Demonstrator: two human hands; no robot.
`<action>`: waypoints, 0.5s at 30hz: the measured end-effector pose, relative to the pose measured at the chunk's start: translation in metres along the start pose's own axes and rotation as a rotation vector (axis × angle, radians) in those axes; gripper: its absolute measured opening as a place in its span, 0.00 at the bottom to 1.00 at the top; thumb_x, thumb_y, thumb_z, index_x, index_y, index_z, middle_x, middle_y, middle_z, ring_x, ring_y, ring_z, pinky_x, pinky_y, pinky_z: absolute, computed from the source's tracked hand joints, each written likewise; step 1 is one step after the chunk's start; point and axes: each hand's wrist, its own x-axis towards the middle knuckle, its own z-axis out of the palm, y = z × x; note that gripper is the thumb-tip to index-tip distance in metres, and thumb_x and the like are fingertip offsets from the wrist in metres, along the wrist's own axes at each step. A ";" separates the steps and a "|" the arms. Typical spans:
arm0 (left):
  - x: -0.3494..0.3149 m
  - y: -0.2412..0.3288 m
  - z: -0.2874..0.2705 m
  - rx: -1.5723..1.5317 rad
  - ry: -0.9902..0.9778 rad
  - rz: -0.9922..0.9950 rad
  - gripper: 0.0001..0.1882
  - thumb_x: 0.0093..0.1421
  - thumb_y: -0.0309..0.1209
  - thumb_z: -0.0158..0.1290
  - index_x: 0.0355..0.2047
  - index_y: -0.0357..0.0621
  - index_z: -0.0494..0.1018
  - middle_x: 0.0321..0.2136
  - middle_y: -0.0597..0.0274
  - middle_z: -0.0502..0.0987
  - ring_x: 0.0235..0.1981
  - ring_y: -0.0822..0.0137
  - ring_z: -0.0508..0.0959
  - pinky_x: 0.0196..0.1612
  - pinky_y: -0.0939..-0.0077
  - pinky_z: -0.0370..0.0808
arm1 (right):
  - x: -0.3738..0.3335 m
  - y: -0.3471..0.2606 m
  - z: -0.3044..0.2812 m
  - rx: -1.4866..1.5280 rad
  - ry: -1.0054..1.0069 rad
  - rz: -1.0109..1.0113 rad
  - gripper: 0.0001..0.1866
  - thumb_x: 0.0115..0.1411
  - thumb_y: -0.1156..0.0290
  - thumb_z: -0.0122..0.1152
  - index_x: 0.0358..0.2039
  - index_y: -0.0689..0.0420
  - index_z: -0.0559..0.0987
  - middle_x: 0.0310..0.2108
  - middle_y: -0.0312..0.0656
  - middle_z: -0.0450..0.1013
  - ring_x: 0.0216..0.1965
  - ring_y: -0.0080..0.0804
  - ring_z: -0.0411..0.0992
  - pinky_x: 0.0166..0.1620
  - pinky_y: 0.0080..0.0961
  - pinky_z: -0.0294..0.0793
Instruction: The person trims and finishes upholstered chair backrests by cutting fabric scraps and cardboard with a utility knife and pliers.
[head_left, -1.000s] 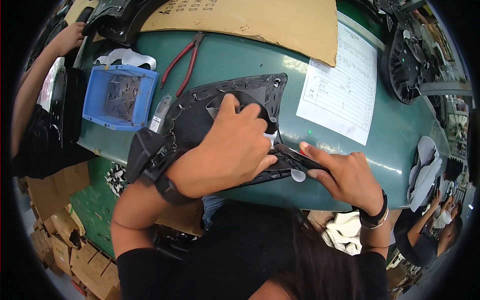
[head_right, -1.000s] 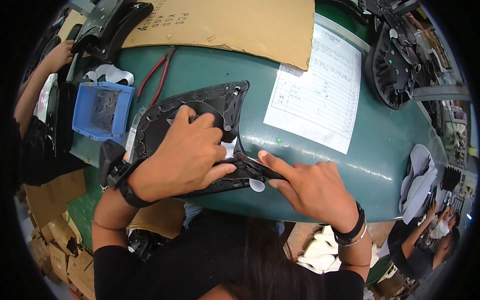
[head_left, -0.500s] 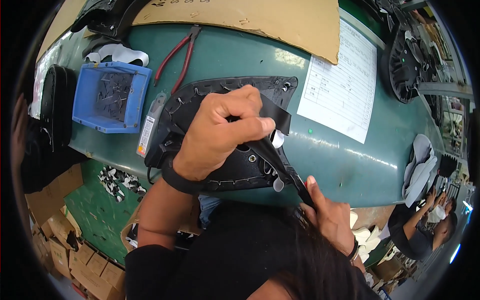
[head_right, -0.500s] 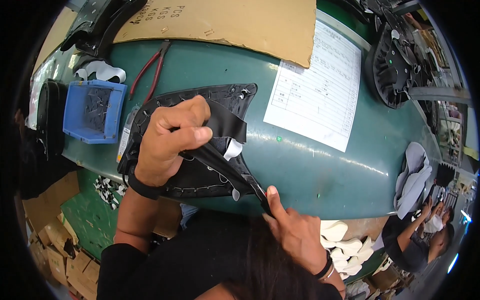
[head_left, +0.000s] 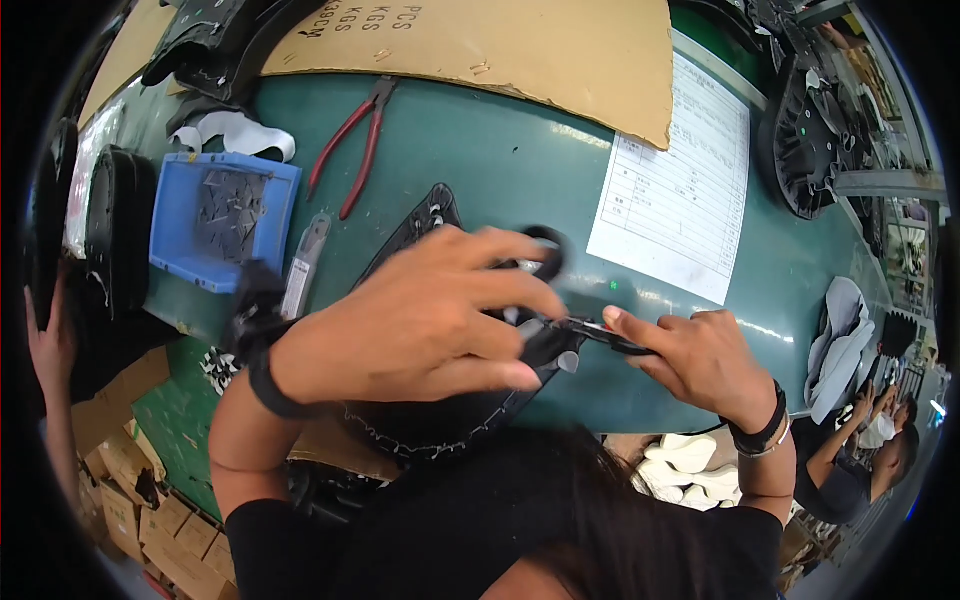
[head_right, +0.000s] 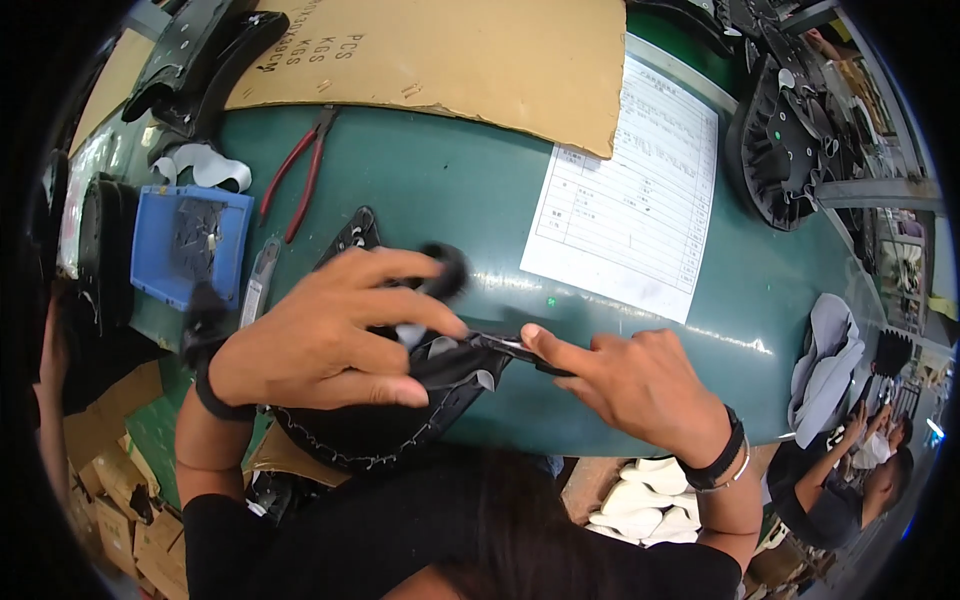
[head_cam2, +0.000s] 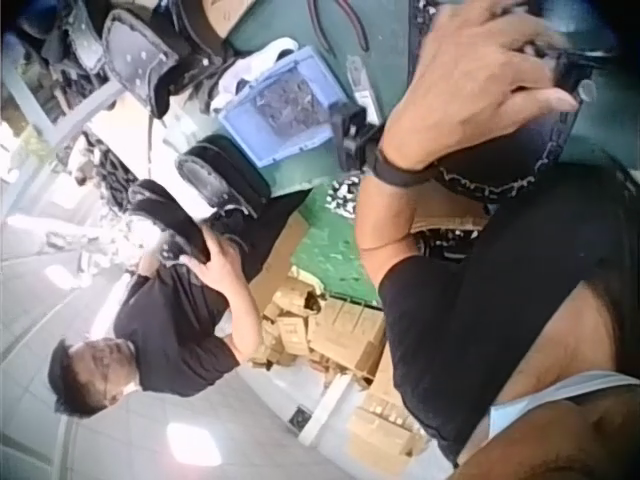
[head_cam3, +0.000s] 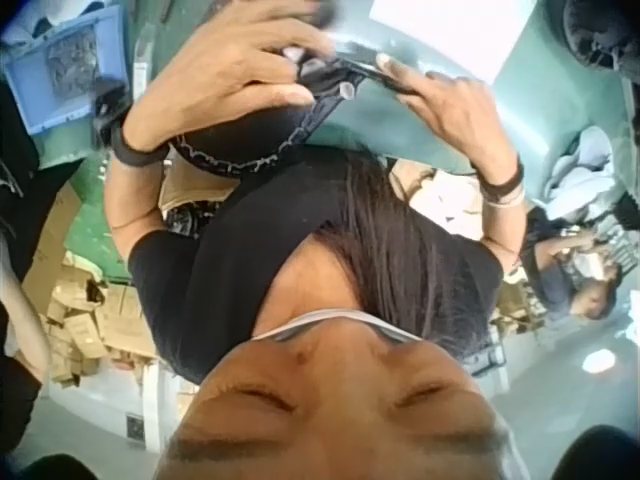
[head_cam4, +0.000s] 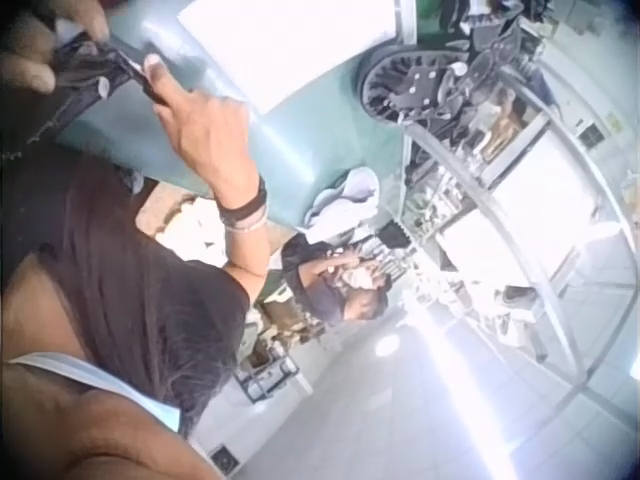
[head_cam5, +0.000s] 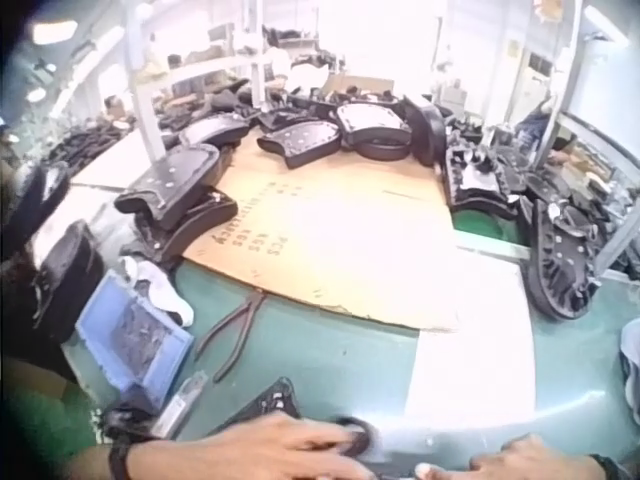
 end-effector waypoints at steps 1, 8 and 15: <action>0.009 -0.005 0.014 -0.367 0.052 0.096 0.17 0.62 0.39 0.52 0.20 0.42 0.73 0.31 0.58 0.76 0.29 0.60 0.74 0.30 0.67 0.70 | 0.000 -0.003 0.001 -0.024 -0.018 -0.009 0.31 0.55 0.62 0.62 0.60 0.42 0.66 0.18 0.37 0.67 0.16 0.41 0.67 0.23 0.35 0.63; 0.026 -0.015 -0.011 -1.110 0.142 -0.458 0.28 0.70 0.45 0.41 0.16 0.39 0.63 0.13 0.65 0.63 0.19 0.74 0.65 0.26 0.79 0.64 | -0.019 -0.049 0.051 0.158 0.196 0.227 0.33 0.55 0.63 0.64 0.62 0.46 0.65 0.15 0.40 0.65 0.12 0.41 0.66 0.17 0.35 0.63; -0.006 -0.001 -0.005 -1.743 0.799 -0.281 0.14 0.69 0.36 0.42 0.27 0.45 0.62 0.15 0.67 0.65 0.10 0.79 0.55 0.13 0.83 0.55 | -0.012 -0.071 0.062 0.270 0.401 0.360 0.35 0.52 0.68 0.67 0.61 0.53 0.66 0.17 0.41 0.68 0.18 0.44 0.69 0.23 0.36 0.67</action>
